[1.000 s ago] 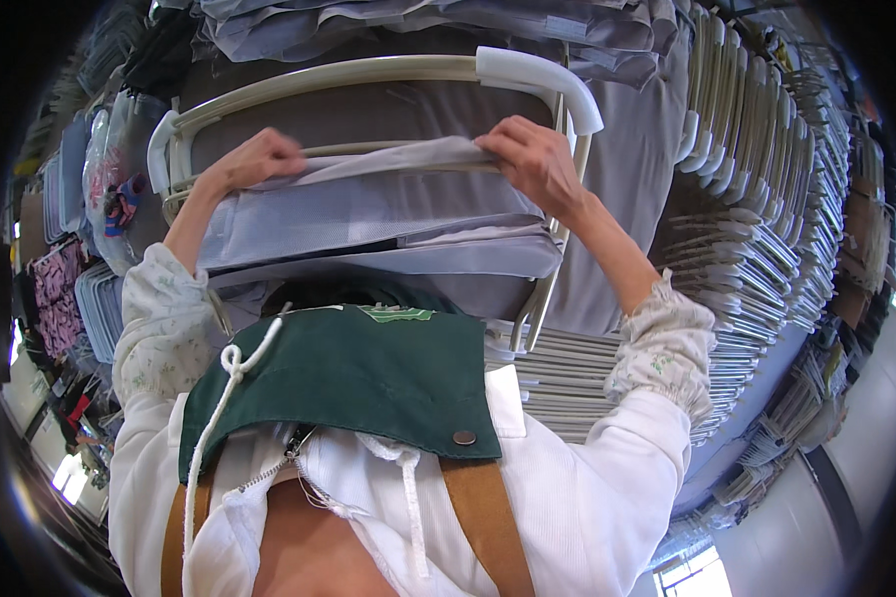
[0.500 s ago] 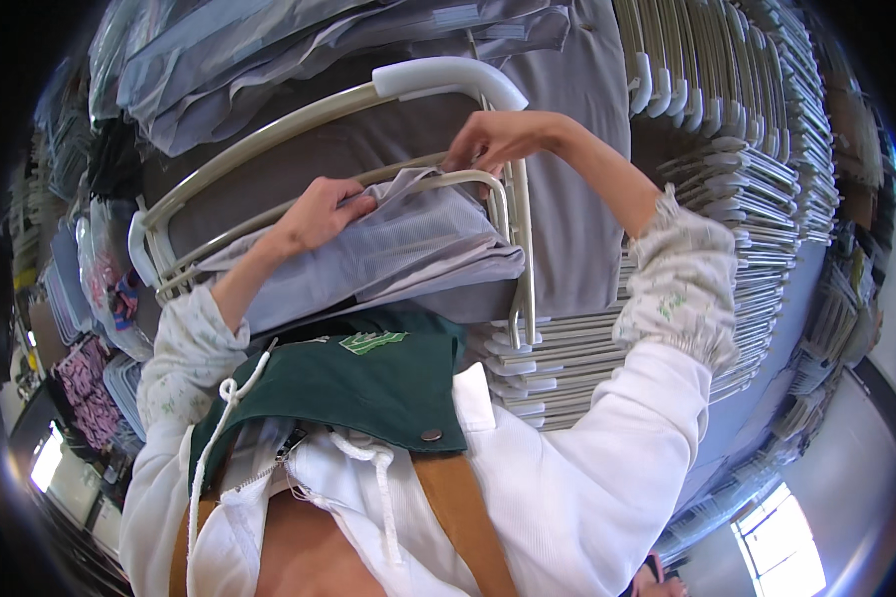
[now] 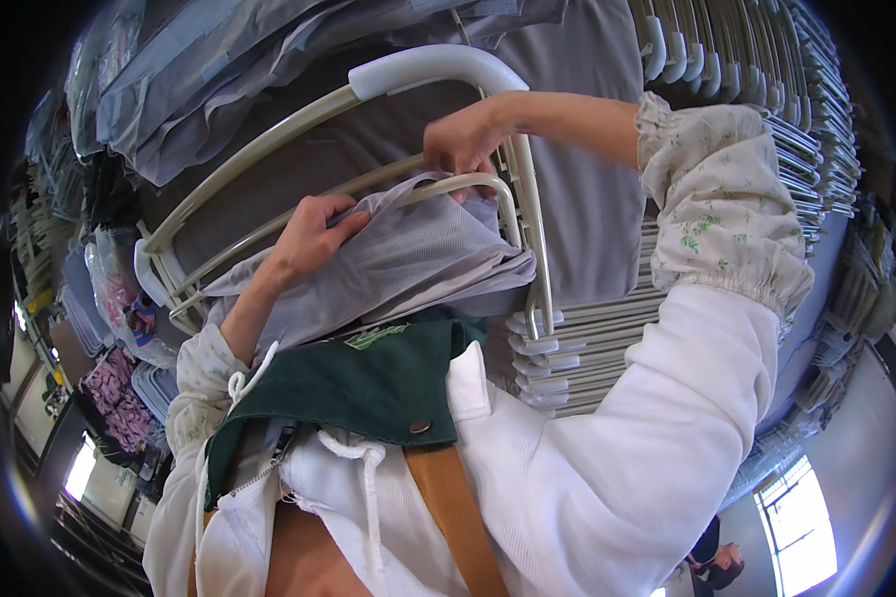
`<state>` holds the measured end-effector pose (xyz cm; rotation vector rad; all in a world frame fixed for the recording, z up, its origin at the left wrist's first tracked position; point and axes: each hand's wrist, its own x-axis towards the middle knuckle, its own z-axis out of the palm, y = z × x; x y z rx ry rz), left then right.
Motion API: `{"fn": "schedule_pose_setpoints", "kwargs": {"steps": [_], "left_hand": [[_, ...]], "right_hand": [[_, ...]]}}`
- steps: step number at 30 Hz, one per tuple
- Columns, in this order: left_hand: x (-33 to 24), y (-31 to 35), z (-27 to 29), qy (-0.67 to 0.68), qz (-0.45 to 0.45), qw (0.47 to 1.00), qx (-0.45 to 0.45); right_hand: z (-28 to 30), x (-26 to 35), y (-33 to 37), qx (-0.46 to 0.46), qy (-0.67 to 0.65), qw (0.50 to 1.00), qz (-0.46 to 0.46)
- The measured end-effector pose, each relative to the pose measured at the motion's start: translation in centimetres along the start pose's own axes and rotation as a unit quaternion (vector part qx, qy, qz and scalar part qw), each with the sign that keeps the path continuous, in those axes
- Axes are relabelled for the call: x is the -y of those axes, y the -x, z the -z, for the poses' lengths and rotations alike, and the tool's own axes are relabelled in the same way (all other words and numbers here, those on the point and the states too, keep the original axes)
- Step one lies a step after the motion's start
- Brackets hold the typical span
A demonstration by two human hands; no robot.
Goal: The person repeatedly wraps gray fabric around the frames of white folding chairs, tucks the fabric into the frame, and stacks the wrapped chairs. The person handles the chairs one at a time and places them into a growing stack.
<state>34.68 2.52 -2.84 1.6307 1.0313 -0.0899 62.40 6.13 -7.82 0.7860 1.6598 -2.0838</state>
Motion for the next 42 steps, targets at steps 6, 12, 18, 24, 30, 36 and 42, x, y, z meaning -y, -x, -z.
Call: {"fn": "schedule_pose_setpoints", "kwargs": {"steps": [6, 12, 18, 24, 30, 36, 42], "left_hand": [[-0.1, -1.0, 1.0, 0.023, 0.048, 0.996, 0.072], [-0.6, -2.6, 3.5, 0.004, 0.047, 0.98, 0.196], [-1.4, -7.2, 1.4, 0.078, -0.003, 0.978, 0.196], [-1.6, -9.4, -1.8, 0.193, 0.114, 0.972, 0.076], [-0.5, -9.0, -2.6, 0.367, 0.13, 0.919, 0.064], [-1.3, -8.8, -2.4, 0.276, 0.093, 0.946, 0.139], [-2.3, -8.5, -0.9, 0.216, 0.147, 0.937, 0.232]], "right_hand": [[-0.5, 0.3, 0.6, -0.082, 0.07, 0.994, 0.015], [-0.7, -1.5, 0.3, -0.135, 0.06, 0.988, 0.033], [-1.7, -0.7, 1.7, -0.192, 0.02, 0.981, -0.004], [-3.7, -1.1, 2.3, -0.333, 0.013, 0.943, 0.023], [-3.2, -1.2, 1.8, -0.256, -0.121, 0.958, 0.037], [-3.3, -2.5, 1.8, -0.269, -0.103, 0.955, 0.07], [-5.9, -1.4, 4.3, -0.443, 0.368, 0.807, 0.128]]}}
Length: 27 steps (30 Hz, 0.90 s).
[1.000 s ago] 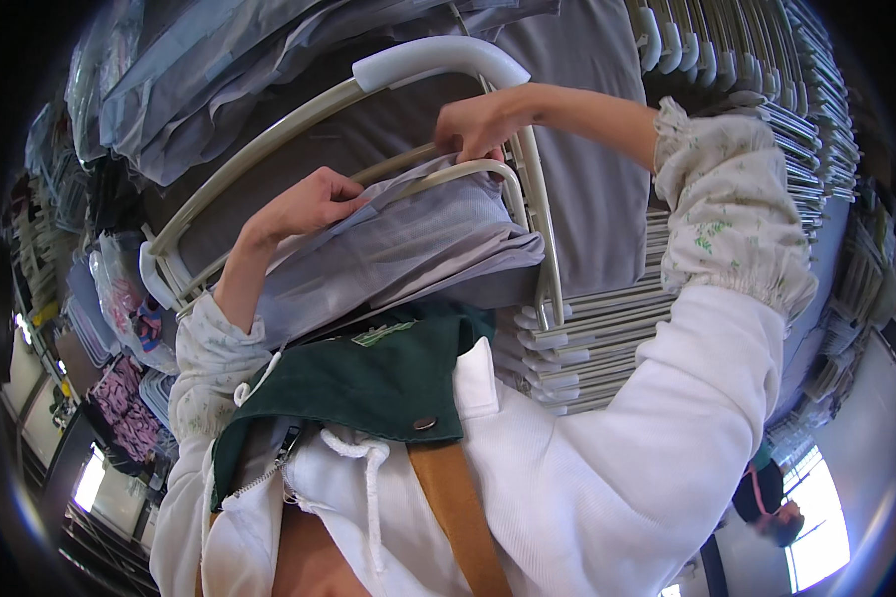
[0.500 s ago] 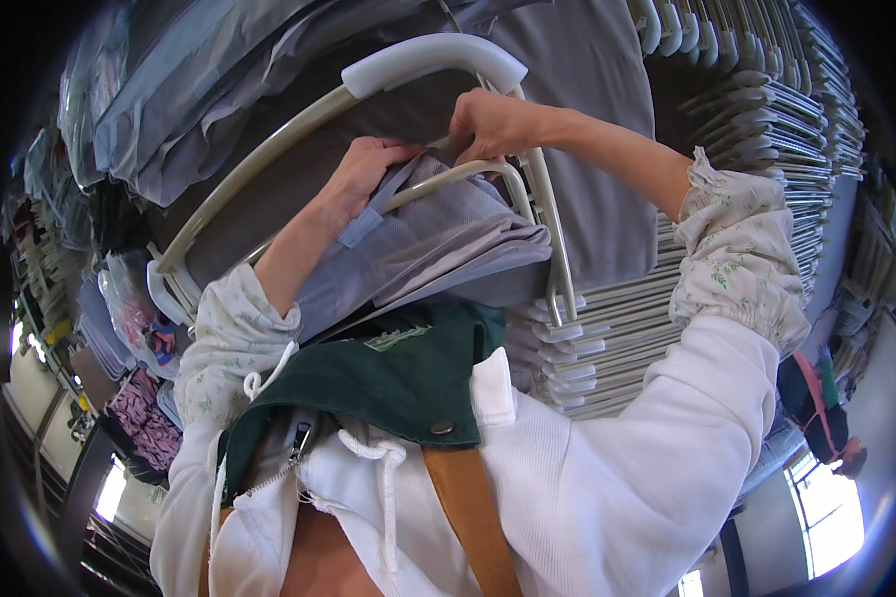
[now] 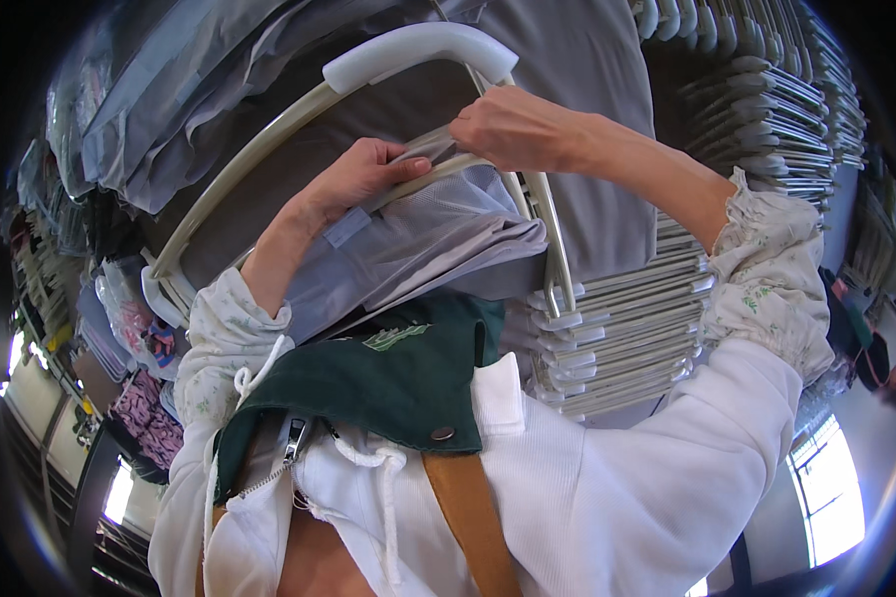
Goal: The person repeatedly wraps gray fabric around the frames of white folding chairs, tucks the fabric into the frame, and stacks the wrapped chairs. The person handles the chairs one at a time and places them into a growing stack.
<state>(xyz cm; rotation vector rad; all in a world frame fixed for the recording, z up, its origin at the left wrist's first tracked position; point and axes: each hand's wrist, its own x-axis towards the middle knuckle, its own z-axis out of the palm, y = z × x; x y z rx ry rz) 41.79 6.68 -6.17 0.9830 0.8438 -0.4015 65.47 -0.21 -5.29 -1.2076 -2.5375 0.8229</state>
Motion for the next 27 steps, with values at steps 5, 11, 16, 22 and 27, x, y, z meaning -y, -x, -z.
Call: {"fn": "schedule_pose_setpoints", "kwargs": {"steps": [5, 11, 16, 22, 27], "left_hand": [[-0.4, -0.7, -1.8, -0.25, -0.085, 0.962, -0.062], [-0.2, -1.2, -2.6, -0.451, -0.128, 0.877, -0.104], [-1.8, -1.3, -2.7, -0.126, -0.08, 0.988, -0.026], [-1.3, -2.1, -3.0, -0.051, -0.131, 0.99, -0.026], [0.5, -1.9, -2.1, -0.438, -0.131, 0.884, -0.101]], "right_hand": [[0.0, -0.6, 0.5, 0.018, -0.024, 0.999, -0.01], [-0.5, -0.6, 1.1, -0.029, 0.026, 0.999, -0.002], [0.1, -1.0, 1.6, 0.024, -0.34, 0.907, -0.248], [0.6, -2.0, 0.7, 0.166, -0.399, 0.85, -0.303], [0.2, -1.0, 2.0, 0.081, -0.168, 0.966, -0.179]]}}
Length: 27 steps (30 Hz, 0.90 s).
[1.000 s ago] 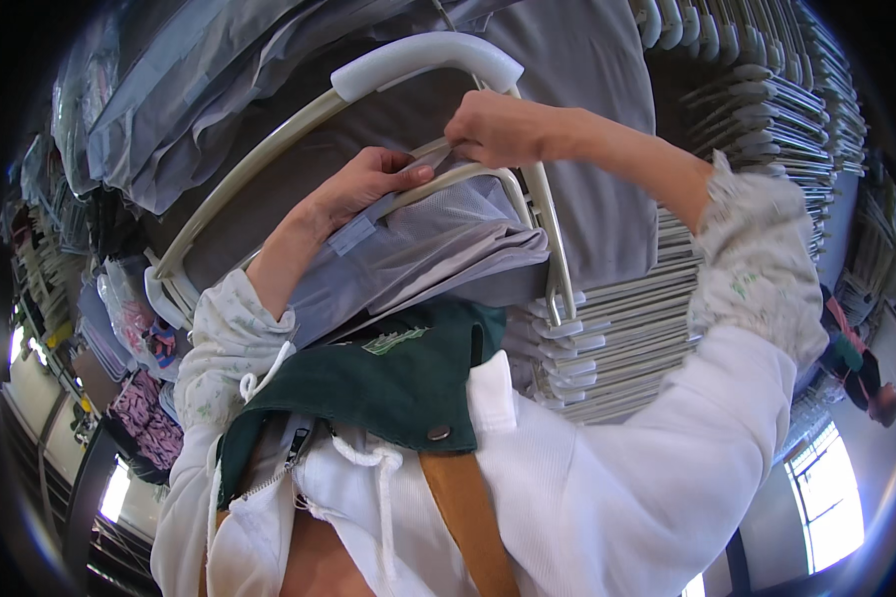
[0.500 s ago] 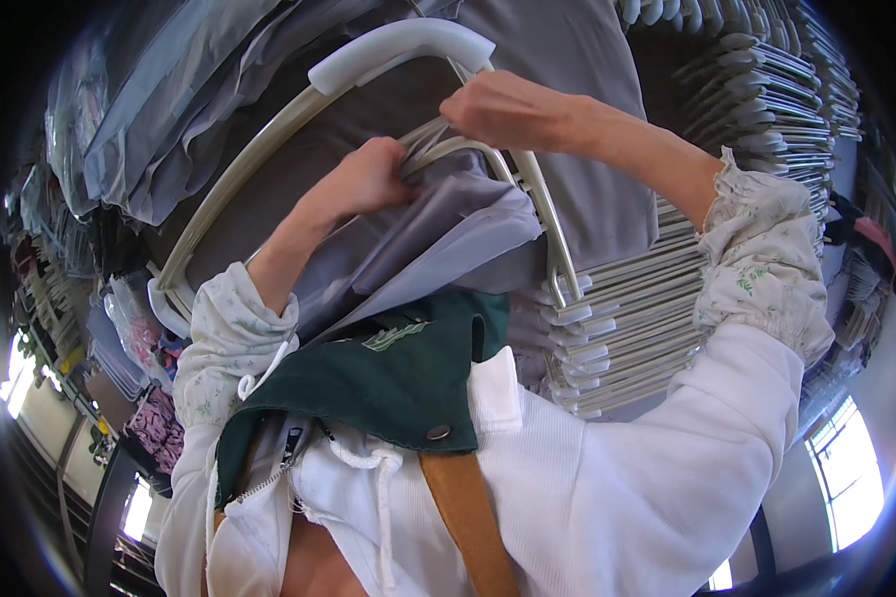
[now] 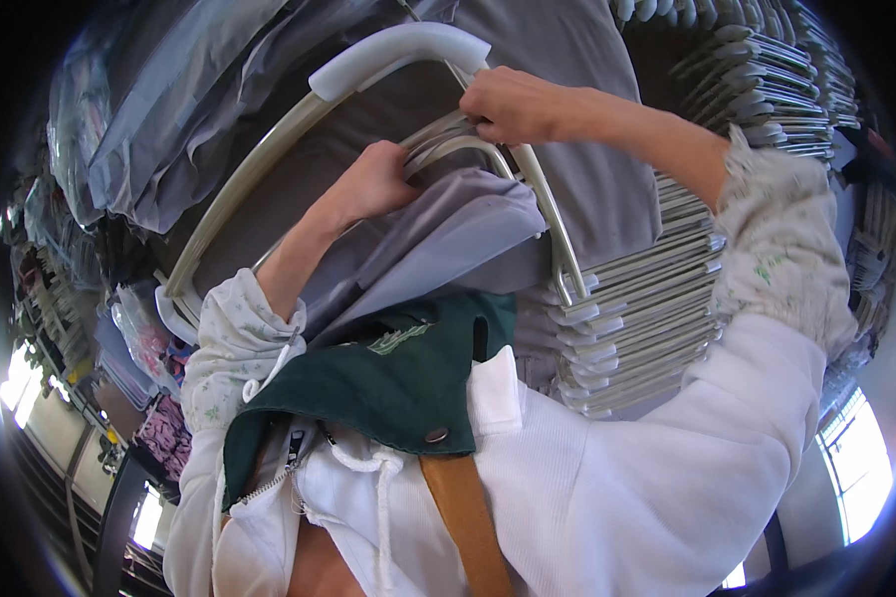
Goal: The person repeatedly wraps gray fabric around the frames of white folding chairs, tucks the fabric into the frame, and stacks the wrapped chairs. The person handles the chairs one at a time and places them into a growing stack.
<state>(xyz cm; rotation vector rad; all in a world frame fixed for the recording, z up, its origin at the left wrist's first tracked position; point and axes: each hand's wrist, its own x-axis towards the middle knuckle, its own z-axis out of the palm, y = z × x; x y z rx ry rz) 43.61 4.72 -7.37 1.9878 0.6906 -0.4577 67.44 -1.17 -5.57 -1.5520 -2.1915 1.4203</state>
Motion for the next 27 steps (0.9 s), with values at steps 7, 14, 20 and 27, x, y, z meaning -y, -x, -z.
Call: {"fn": "schedule_pose_setpoints", "kwargs": {"steps": [7, 14, 20, 27], "left_hand": [[-0.2, -0.4, 3.0, 0.399, 0.089, 0.905, 0.121], [-2.1, -3.1, 2.5, 0.261, -0.035, 0.953, 0.148], [-0.3, -4.1, 1.4, 0.354, -0.098, 0.911, 0.189], [4.9, 4.8, 6.0, 0.136, -0.026, 0.964, 0.228]], "right_hand": [[-3.0, 2.5, 6.1, -0.206, 0.121, 0.967, 0.091], [-4.2, 2.9, 6.7, -0.137, 0.01, 0.989, 0.057], [-4.8, 0.1, 4.6, -0.19, -0.411, 0.886, -0.1], [-7.6, 0.8, 3.3, -0.127, -0.219, 0.946, -0.202]]}}
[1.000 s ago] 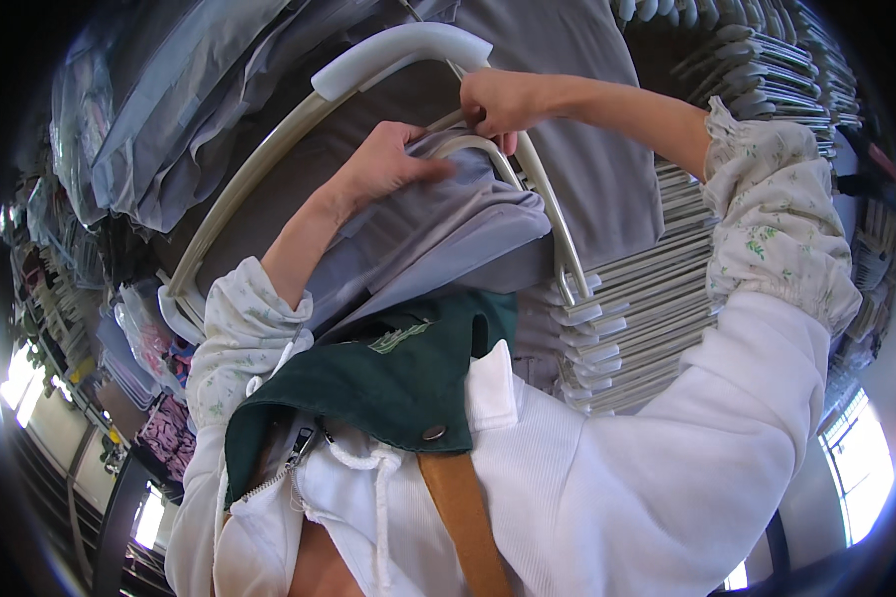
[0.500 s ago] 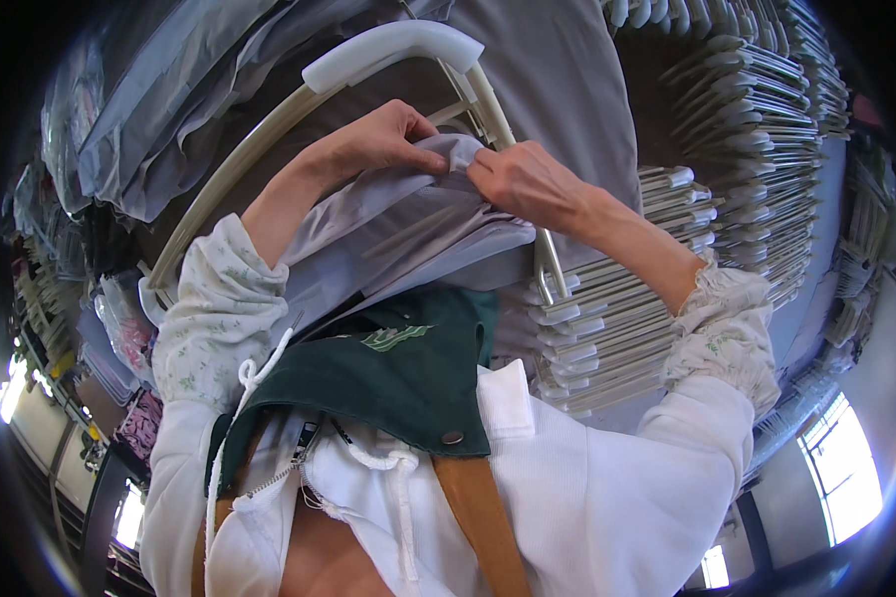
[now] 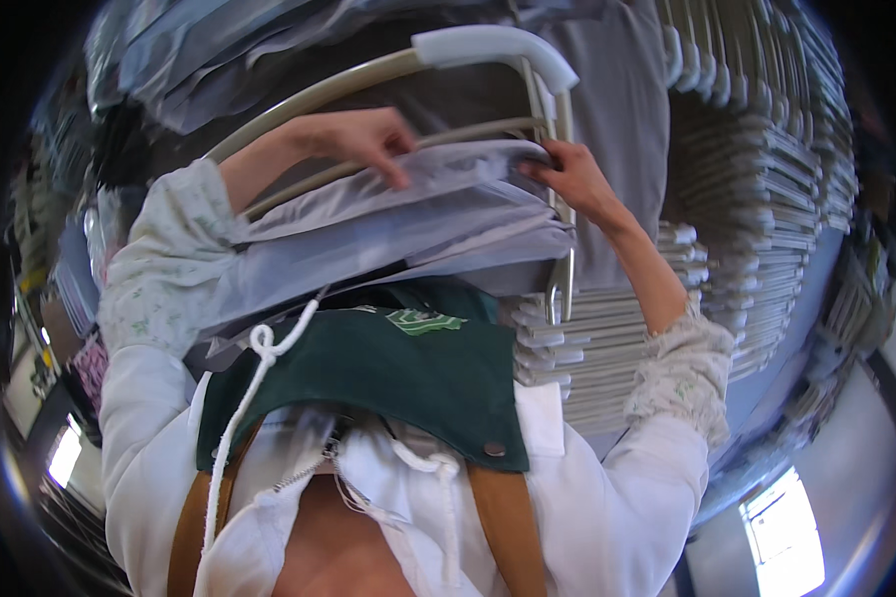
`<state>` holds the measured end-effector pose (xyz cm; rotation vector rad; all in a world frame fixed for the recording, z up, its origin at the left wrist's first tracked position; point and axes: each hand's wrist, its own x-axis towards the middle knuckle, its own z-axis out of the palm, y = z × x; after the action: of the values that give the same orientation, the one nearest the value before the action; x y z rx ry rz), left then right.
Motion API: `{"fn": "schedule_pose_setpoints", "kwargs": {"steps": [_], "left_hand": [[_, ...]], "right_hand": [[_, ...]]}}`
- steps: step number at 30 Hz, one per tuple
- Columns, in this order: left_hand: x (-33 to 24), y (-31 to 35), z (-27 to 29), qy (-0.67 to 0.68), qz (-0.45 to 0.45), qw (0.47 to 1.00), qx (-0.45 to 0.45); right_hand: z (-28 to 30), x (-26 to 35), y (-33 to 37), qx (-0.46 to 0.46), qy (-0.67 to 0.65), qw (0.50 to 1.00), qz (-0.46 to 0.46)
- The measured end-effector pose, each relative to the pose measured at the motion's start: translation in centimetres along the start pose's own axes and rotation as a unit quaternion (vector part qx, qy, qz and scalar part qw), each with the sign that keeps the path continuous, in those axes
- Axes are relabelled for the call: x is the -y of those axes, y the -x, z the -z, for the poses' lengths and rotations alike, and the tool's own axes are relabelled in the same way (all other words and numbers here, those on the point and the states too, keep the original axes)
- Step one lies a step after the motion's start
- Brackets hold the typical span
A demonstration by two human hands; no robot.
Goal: The person repeatedly wraps gray fabric around the frames of white folding chairs, tucks the fabric into the frame, and stacks the wrapped chairs. The person handles the chairs one at a time and places them into a growing stack.
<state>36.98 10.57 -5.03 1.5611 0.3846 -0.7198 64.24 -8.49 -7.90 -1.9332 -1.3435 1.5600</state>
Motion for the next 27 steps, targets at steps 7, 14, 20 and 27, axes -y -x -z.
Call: {"fn": "schedule_pose_setpoints", "kwargs": {"steps": [7, 14, 20, 27], "left_hand": [[13.1, 18.2, -3.9, 0.067, 0.06, 0.988, -0.123], [25.6, 27.5, -6.8, 0.272, 0.089, 0.952, -0.108], [26.4, 29.4, -7.5, 0.291, 0.09, 0.951, -0.058], [29.2, 29.0, -7.7, 0.13, -0.012, 0.985, -0.109]], "right_hand": [[0.6, 0.2, -0.6, -0.01, 0.071, 0.997, -0.007], [-6.0, 14.8, -2.1, 0.023, 0.16, 0.976, 0.148], [-27.7, 29.0, -8.6, 0.246, 0.19, 0.944, 0.109], [-38.8, 30.7, 0.3, 0.16, 0.41, 0.762, 0.475]]}}
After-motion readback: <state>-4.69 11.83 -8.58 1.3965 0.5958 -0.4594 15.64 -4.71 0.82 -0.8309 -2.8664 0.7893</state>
